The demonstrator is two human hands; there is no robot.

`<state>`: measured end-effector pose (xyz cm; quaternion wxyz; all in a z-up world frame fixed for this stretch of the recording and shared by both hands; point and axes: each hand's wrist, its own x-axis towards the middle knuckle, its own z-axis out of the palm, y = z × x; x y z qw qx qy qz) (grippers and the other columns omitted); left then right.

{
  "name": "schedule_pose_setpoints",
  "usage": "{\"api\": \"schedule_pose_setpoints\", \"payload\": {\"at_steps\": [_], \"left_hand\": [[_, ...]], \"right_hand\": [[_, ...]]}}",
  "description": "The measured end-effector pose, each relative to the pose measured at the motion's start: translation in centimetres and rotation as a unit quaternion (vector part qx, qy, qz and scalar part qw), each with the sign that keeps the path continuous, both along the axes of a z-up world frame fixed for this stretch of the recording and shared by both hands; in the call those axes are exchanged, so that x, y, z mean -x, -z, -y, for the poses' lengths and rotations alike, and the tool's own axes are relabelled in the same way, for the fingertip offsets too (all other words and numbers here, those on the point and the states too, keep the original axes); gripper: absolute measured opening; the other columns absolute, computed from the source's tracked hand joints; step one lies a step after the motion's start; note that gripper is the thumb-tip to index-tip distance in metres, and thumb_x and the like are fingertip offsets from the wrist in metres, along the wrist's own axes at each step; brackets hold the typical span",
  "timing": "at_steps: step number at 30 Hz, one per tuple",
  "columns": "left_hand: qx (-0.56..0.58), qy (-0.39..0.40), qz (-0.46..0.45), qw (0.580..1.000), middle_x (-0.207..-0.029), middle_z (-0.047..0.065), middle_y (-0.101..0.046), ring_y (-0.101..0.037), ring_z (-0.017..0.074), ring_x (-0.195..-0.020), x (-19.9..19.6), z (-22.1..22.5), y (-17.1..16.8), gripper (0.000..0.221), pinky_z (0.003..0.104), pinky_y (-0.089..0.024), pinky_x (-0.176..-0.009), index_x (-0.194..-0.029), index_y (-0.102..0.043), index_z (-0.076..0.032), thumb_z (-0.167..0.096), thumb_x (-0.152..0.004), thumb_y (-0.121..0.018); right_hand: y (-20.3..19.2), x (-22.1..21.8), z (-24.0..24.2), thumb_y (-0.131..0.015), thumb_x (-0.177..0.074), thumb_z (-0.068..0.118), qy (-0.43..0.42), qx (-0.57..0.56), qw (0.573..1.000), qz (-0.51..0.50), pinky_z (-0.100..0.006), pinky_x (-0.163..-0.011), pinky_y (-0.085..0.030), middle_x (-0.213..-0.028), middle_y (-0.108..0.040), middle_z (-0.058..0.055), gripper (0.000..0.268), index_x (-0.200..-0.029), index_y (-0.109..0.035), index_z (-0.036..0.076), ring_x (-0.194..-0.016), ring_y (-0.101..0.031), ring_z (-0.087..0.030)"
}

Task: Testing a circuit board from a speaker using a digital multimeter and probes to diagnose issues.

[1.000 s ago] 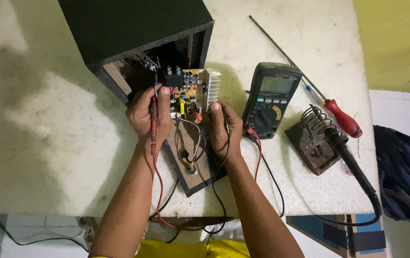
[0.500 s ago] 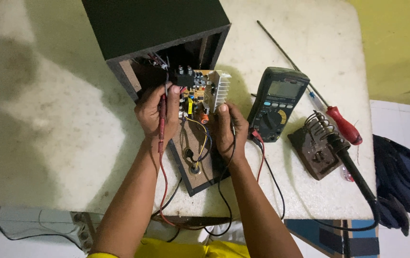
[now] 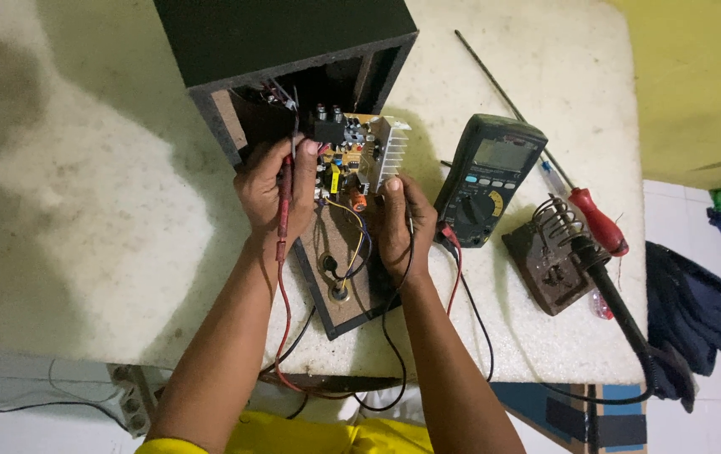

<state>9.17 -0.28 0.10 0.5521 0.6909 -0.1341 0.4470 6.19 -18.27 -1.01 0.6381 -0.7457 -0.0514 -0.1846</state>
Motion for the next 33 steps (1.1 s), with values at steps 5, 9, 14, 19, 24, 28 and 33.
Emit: {"api": "schedule_pose_setpoints", "payload": {"at_steps": [5,9,14,19,24,28,33], "left_hand": [[-0.001,-0.008,0.014,1.0,-0.089,0.019,-0.075,-0.077,0.0339,-0.089,0.1,0.4,-0.5,0.014,0.041,-0.059,-0.079,-0.104,-0.076,0.003,-0.011,-0.102,-0.074],[0.017,0.004,0.007,1.0,-0.085,0.015,-0.075,-0.078,0.0294,-0.087,0.4,0.4,-0.8,0.013,0.038,-0.059,-0.076,-0.102,-0.077,-0.002,-0.014,-0.102,-0.073],[0.047,0.029,-0.058,0.997,-0.09,0.018,-0.074,-0.075,0.0309,-0.088,0.7,0.2,-0.7,0.01,0.043,-0.057,-0.082,-0.102,-0.076,0.002,-0.007,-0.1,-0.075],[0.195,0.124,-0.135,0.964,-0.095,0.016,-0.072,-0.066,0.0181,-0.088,1.8,0.9,0.9,0.007,0.041,-0.055,-0.084,-0.111,-0.072,0.001,-0.002,-0.106,-0.07],[-0.076,-0.045,-0.093,0.992,-0.097,0.012,-0.077,-0.068,0.0289,-0.085,0.9,-0.1,2.2,0.019,0.042,-0.051,-0.079,-0.109,-0.079,-0.002,-0.018,-0.114,-0.069],[0.088,0.025,-0.118,0.989,-0.089,0.017,-0.068,-0.07,0.0234,-0.085,1.5,0.4,-0.6,0.009,0.037,-0.056,-0.078,-0.111,-0.073,0.005,0.001,-0.105,-0.075],[0.04,0.009,-0.058,0.997,-0.082,0.017,-0.072,-0.071,0.0274,-0.075,1.1,0.2,-1.7,0.011,0.039,-0.056,-0.073,-0.101,-0.075,0.003,-0.007,-0.099,-0.076]], "right_hand": [[-1.2,0.6,-0.3,-0.053,-0.109,0.023,-0.005,-0.004,1.0,-0.002,-0.036,-0.074,-0.047,-0.076,-0.06,-0.007,0.03,-0.093,-0.07,0.005,-0.077,-0.052,-0.016],[-1.6,0.7,-0.5,-0.053,-0.109,0.026,-0.006,0.006,1.0,-0.01,-0.037,-0.073,-0.047,-0.077,-0.062,-0.009,0.033,-0.092,-0.071,0.004,-0.078,-0.054,-0.017],[-1.3,0.4,-1.3,-0.058,-0.105,0.023,0.017,-0.046,0.998,-0.039,-0.035,-0.075,-0.052,-0.075,-0.064,-0.009,0.026,-0.089,-0.071,0.008,-0.074,-0.059,-0.018],[-1.5,0.7,-1.3,-0.064,-0.102,0.02,0.049,-0.241,0.966,-0.083,-0.036,-0.081,-0.053,-0.077,-0.06,-0.004,0.019,-0.087,-0.067,0.008,-0.076,-0.056,-0.02],[-1.4,1.0,-1.4,-0.057,-0.102,0.04,-0.041,-0.213,0.969,-0.118,-0.024,-0.049,-0.028,-0.067,-0.045,0.01,0.029,-0.081,-0.055,0.021,-0.059,-0.04,-0.004],[-1.2,0.9,-1.9,-0.059,-0.103,0.033,-0.04,-0.196,0.975,-0.101,-0.03,-0.063,-0.039,-0.076,-0.056,0.001,0.024,-0.089,-0.063,0.014,-0.071,-0.05,-0.01],[0.9,0.5,-1.0,-0.058,-0.105,0.017,0.007,-0.128,0.991,-0.031,-0.037,-0.082,-0.057,-0.086,-0.072,-0.011,0.022,-0.098,-0.075,0.004,-0.086,-0.065,-0.016]]}}
